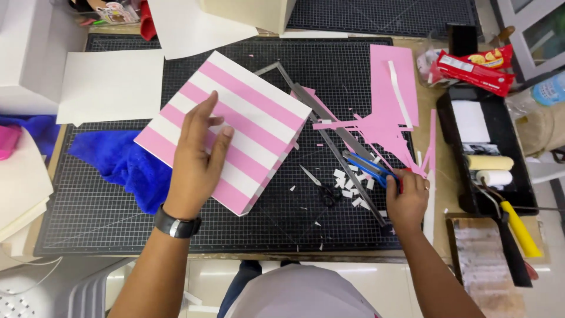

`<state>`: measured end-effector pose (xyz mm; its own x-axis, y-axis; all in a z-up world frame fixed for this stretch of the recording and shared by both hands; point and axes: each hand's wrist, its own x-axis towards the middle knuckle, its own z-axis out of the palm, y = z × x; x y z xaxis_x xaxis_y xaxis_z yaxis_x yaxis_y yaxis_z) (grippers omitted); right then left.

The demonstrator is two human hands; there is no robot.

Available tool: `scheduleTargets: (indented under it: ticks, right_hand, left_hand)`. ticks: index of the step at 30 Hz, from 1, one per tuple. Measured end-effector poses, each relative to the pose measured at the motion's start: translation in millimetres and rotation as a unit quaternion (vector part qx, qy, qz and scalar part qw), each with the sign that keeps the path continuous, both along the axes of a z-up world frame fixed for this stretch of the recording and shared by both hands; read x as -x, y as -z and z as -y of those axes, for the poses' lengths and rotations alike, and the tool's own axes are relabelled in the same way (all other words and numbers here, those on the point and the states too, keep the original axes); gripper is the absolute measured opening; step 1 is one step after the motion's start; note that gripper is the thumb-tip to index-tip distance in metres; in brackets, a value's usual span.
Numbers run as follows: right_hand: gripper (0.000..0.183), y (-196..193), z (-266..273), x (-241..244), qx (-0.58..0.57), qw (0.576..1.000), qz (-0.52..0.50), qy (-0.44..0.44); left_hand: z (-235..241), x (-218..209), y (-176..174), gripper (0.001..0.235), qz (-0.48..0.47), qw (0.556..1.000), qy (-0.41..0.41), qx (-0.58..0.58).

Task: Crafting a decorative box by measuring, cutting, and applying striped paper to a frame.

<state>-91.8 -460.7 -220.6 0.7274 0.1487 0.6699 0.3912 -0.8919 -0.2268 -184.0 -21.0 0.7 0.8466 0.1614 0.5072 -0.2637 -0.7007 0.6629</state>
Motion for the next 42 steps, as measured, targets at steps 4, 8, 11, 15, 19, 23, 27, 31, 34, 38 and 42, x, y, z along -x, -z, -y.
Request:
scheduleTargets:
  ticks: [4, 8, 11, 15, 19, 23, 27, 31, 34, 38, 42]
  right_hand:
    - [0.022, 27.1, 42.0, 20.9, -0.007, 0.991, -0.04, 0.127]
    - [0.027, 47.1, 83.8, 44.8, 0.054, 0.975, -0.049, 0.211]
    - [0.031, 48.8, 90.0, 64.7, 0.014, 0.959, -0.117, 0.257]
    - [0.048, 71.0, 118.8, 59.8, -0.012, 0.962, -0.189, 0.198]
    - [0.029, 93.9, 151.3, 54.0, -0.007, 0.957, -0.205, 0.206]
    - [0.02, 4.4, 48.2, 76.4, -0.099, 0.978, -0.149, 0.106]
    - [0.038, -38.6, -69.9, 87.9, -0.119, 0.88, -0.457, -0.053]
    - [0.025, -56.3, -151.1, 123.2, -0.02, 0.884, -0.422, -0.2]
    - [0.05, -48.2, -168.2, 123.4, -0.003, 0.845, -0.457, -0.278]
    - [0.052, -43.0, -181.3, 120.6, 0.028, 0.847, -0.442, -0.294]
    - [0.047, -51.6, -191.1, 121.4, 0.054, 0.858, -0.418, -0.294]
  left_hand:
    - [4.7, 1.6, 3.4, 0.049, 0.038, 0.997, 0.02, 0.071]
    - [-29.2, 21.2, 11.4, 0.05, 0.087, 0.995, -0.011, 0.046]
    - [-79.3, 50.7, 38.4, 0.027, 0.119, 0.988, -0.097, -0.016]
    - [-198.8, 88.3, 186.6, 0.072, -0.018, 0.943, -0.302, -0.14]
    - [-223.0, 134.8, 313.2, 0.058, -0.099, 0.88, -0.366, -0.286]
    - [-193.7, 129.7, 264.2, 0.036, -0.119, 0.893, -0.369, -0.229]
    - [-178.6, 92.9, 214.6, 0.08, -0.079, 0.94, -0.267, -0.195]
    - [-213.6, 71.8, 281.0, 0.035, -0.157, 0.885, -0.282, -0.335]
    - [-233.4, 53.7, 315.1, 0.032, -0.213, 0.882, -0.281, -0.312]
    - [-213.6, 43.1, 286.7, 0.032, -0.247, 0.873, -0.286, -0.308]
    - [-212.8, 46.3, 280.8, 0.026, -0.253, 0.875, -0.305, -0.278]
